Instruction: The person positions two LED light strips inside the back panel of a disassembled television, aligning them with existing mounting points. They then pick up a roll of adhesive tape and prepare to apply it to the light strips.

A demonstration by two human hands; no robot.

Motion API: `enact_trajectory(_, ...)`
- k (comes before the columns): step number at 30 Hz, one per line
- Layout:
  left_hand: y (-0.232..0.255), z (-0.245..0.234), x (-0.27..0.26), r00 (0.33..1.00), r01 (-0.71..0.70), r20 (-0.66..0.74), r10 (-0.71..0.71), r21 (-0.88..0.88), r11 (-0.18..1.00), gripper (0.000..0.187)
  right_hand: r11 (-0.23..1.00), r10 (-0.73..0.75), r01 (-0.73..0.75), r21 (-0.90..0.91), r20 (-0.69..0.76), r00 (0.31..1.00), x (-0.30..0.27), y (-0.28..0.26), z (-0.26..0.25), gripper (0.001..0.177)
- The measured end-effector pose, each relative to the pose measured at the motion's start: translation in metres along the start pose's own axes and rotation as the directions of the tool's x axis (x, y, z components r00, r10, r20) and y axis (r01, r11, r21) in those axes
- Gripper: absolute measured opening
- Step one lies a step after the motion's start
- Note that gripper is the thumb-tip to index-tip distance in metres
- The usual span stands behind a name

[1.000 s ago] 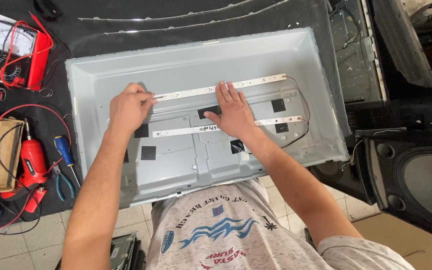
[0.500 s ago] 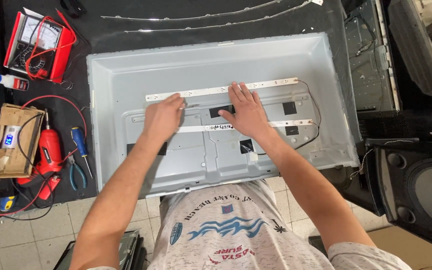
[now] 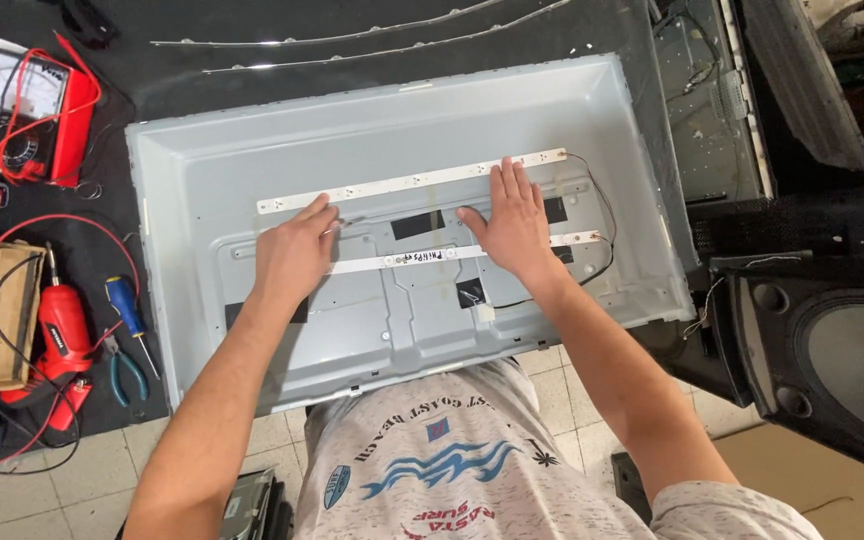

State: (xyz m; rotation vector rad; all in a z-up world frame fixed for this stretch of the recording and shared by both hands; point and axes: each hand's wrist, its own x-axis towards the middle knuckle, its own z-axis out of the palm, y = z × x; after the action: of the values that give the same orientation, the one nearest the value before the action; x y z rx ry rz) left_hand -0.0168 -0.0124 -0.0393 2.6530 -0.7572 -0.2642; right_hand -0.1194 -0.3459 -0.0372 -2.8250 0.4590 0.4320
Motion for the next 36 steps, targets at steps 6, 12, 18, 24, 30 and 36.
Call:
enact_trajectory(6, -0.005, 0.003, 0.003, 1.000, 0.026, -0.002, -0.026, -0.032, 0.999, 0.031, 0.982, -0.186, 0.169, -0.084, -0.280, 0.942, 0.017, 0.045, 0.020, 0.070)
enact_trajectory(12, -0.004, 0.009, 0.005, 0.999, 0.034, -0.033, -0.035, -0.027, 0.999, 0.028, 0.968, -0.250, 0.232, -0.100, -0.249, 0.936, 0.022, 0.086, 0.016, 0.064)
enact_trajectory(18, 0.000, 0.011, 0.002, 0.996, 0.012, -0.092, -0.017, -0.056, 0.998, 0.027, 0.966, -0.249, 0.226, -0.126, -0.218, 0.944, 0.020, 0.077, 0.007, 0.065)
enact_trajectory(24, -0.002, 0.013, 0.008, 0.990, 0.014, -0.142, -0.018, -0.032, 0.999, 0.027, 0.931, -0.354, 0.301, -0.209, -0.299, 0.886, 0.043, 0.103, 0.027, 0.052)
enact_trajectory(30, -0.029, 0.009, 0.044, 0.998, 0.049, 0.035, -0.048, -0.015, 0.999, 0.038, 0.922, -0.386, 0.375, -0.097, -0.300, 0.872, 0.085, 0.142, 0.013, 0.029)
enact_trajectory(36, -0.019, -0.016, 0.072, 0.976, -0.003, 0.218, -0.002, 0.024, 1.000, 0.028, 0.929, -0.315, 0.340, 0.148, -0.166, 0.934, 0.085, 0.125, -0.040, 0.013)
